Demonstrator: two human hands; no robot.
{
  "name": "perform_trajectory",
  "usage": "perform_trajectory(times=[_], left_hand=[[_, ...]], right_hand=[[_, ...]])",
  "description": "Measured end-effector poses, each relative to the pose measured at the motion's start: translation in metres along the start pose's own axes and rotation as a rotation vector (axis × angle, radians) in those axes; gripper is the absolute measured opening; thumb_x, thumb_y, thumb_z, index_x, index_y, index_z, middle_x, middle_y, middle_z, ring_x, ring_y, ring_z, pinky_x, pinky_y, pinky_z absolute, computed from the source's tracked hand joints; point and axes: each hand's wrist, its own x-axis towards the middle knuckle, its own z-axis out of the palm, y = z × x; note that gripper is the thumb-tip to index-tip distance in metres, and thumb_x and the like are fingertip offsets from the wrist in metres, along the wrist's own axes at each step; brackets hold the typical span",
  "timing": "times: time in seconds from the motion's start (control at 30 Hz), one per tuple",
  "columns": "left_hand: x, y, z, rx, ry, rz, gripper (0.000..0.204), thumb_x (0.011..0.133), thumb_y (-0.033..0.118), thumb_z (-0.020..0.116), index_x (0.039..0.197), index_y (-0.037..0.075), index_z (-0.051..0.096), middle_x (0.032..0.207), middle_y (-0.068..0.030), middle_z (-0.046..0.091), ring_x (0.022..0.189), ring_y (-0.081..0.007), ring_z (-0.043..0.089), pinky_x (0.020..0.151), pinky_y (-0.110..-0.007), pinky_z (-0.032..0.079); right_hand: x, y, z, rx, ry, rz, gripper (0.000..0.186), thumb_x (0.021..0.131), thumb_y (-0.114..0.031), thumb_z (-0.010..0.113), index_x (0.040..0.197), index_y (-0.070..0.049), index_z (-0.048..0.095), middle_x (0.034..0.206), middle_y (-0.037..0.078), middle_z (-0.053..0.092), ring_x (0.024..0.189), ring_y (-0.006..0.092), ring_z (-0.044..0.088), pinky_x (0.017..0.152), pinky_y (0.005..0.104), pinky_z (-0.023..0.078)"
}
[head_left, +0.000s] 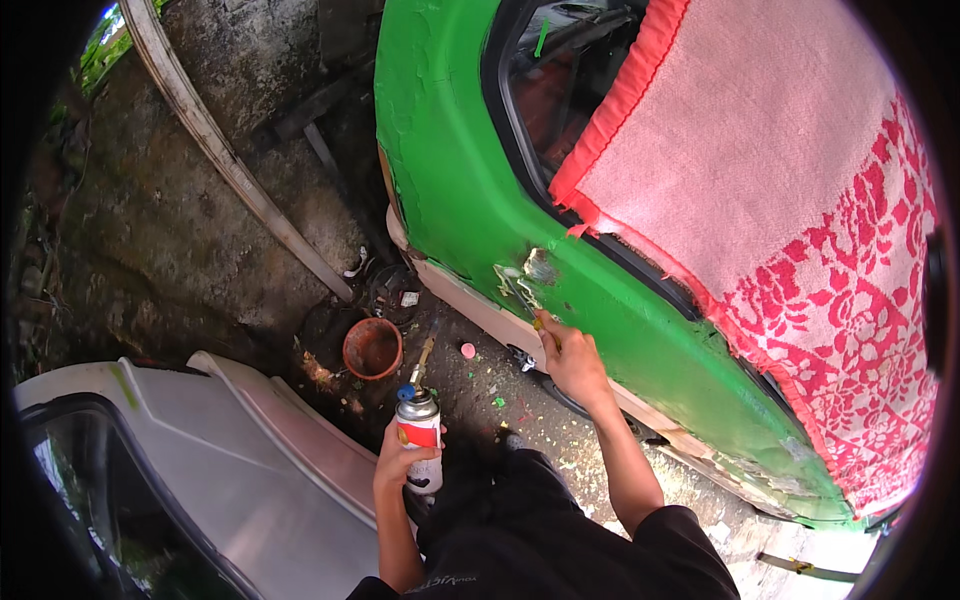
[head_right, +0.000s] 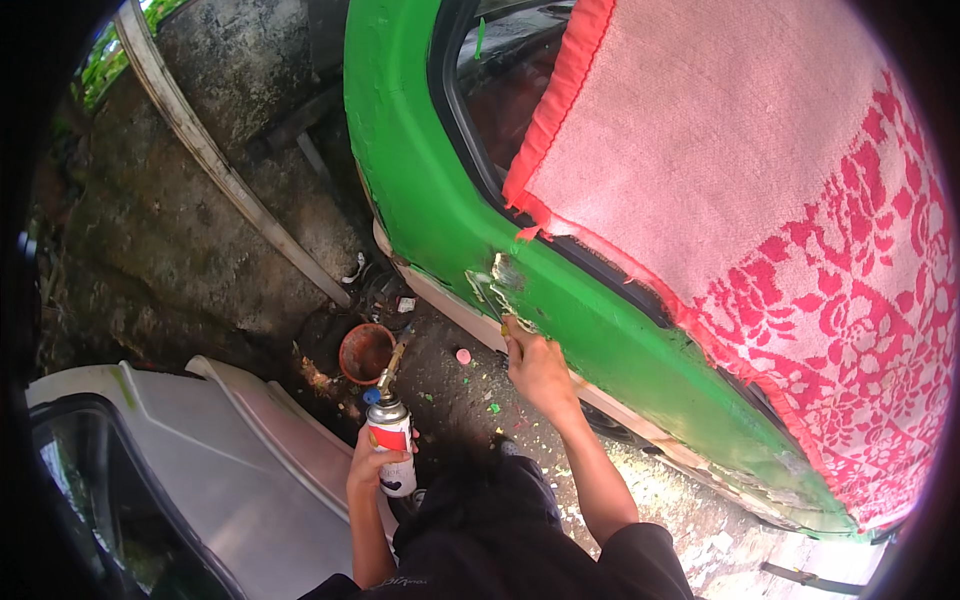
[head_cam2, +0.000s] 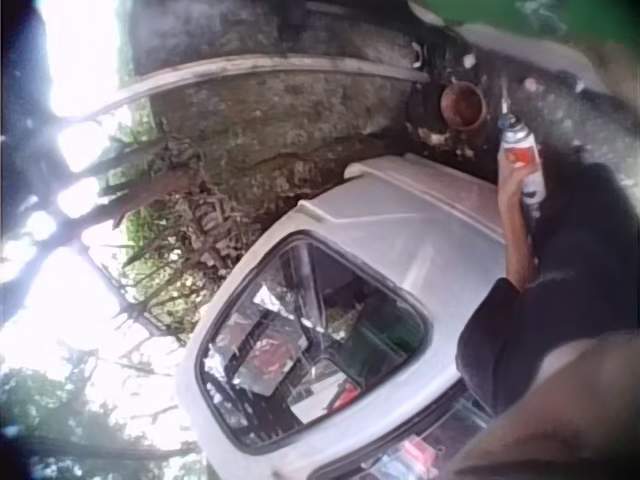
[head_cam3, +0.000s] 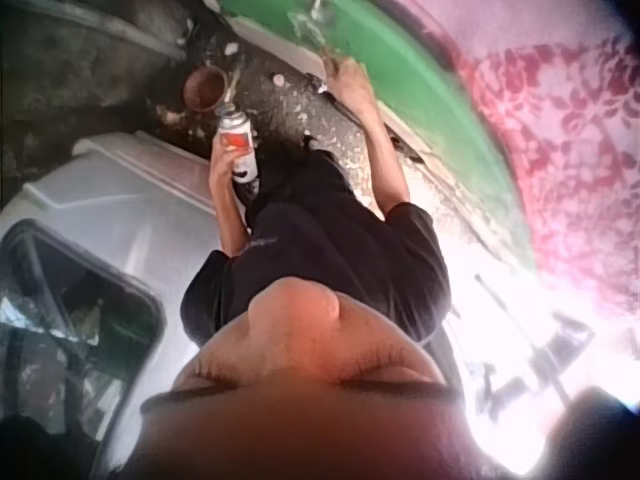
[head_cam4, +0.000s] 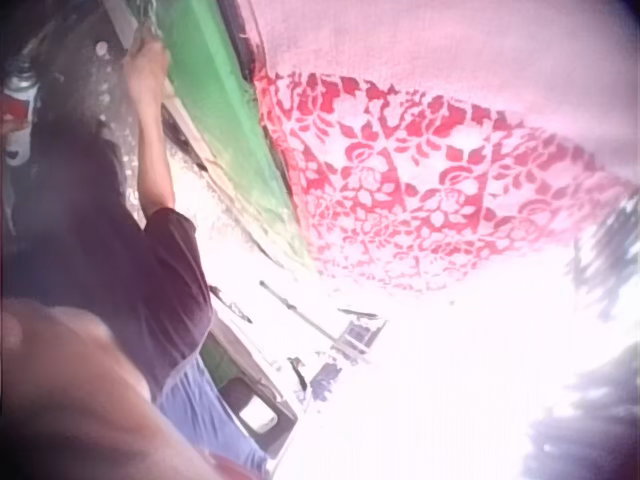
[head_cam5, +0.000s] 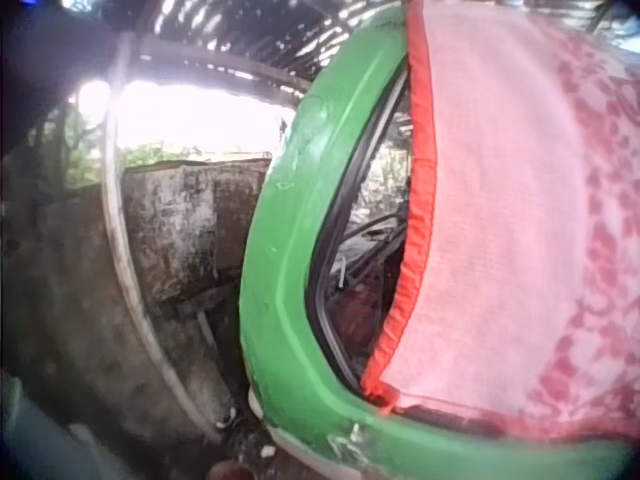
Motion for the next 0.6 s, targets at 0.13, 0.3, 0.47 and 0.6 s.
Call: perform_trajectory(times=[0.13, 0.3, 0.47, 0.6], left_hand=[[-0.001, 0.002, 0.006, 0.03, 0.013, -0.03, 0.069, 0.056, -0.005, 0.082, 0.121, 0.002, 0.058, 0.103, -0.0152, 0.072, 0.084, -0.0247, 0.073, 0.079, -0.039, 0.06], [-0.002, -0.009, 0.001, -0.015, -0.071, -0.002, 0.072, 0.06, -0.008, 0.084, 0.125, 0.002, 0.056, 0.107, -0.0147, 0.072, 0.087, -0.0237, 0.072, 0.079, -0.039, 0.061], [-0.002, -0.01, -0.002, -0.036, -0.067, 0.003, 0.071, 0.06, -0.007, 0.084, 0.125, 0.002, 0.056, 0.106, -0.0151, 0.072, 0.086, -0.024, 0.072, 0.079, -0.039, 0.061], [0.004, -0.001, -0.003, -0.044, -0.099, 0.007, 0.07, 0.061, -0.006, 0.083, 0.125, 0.002, 0.057, 0.105, -0.0152, 0.072, 0.086, -0.0239, 0.073, 0.078, -0.038, 0.06]], right_hand=[[-0.003, 0.003, -0.005, 0.042, -0.08, 0.079, 0.032, 0.101, -0.011, 0.061, 0.131, -0.003, 0.068, 0.113, 0.028, 0.071, 0.106, 0.0451, 0.068, 0.097, 0.0465, 0.052], [0.001, 0.012, 0.003, -0.046, 0.0, -0.094, 0.032, 0.1, -0.011, 0.059, 0.13, -0.006, 0.067, 0.093, 0.029, 0.071, 0.09, 0.0481, 0.069, 0.085, 0.0526, 0.055], [0.008, 0.0, -0.009, -0.214, -0.133, -0.003, 0.032, 0.1, -0.015, 0.06, 0.13, -0.009, 0.069, 0.097, 0.027, 0.072, 0.088, 0.0469, 0.07, 0.083, 0.0521, 0.056], [0.009, 0.008, -0.007, -0.355, -0.104, -0.147, 0.034, 0.101, -0.015, 0.056, 0.134, -0.011, 0.064, 0.087, 0.027, 0.072, 0.082, 0.0462, 0.071, 0.077, 0.0544, 0.057]])
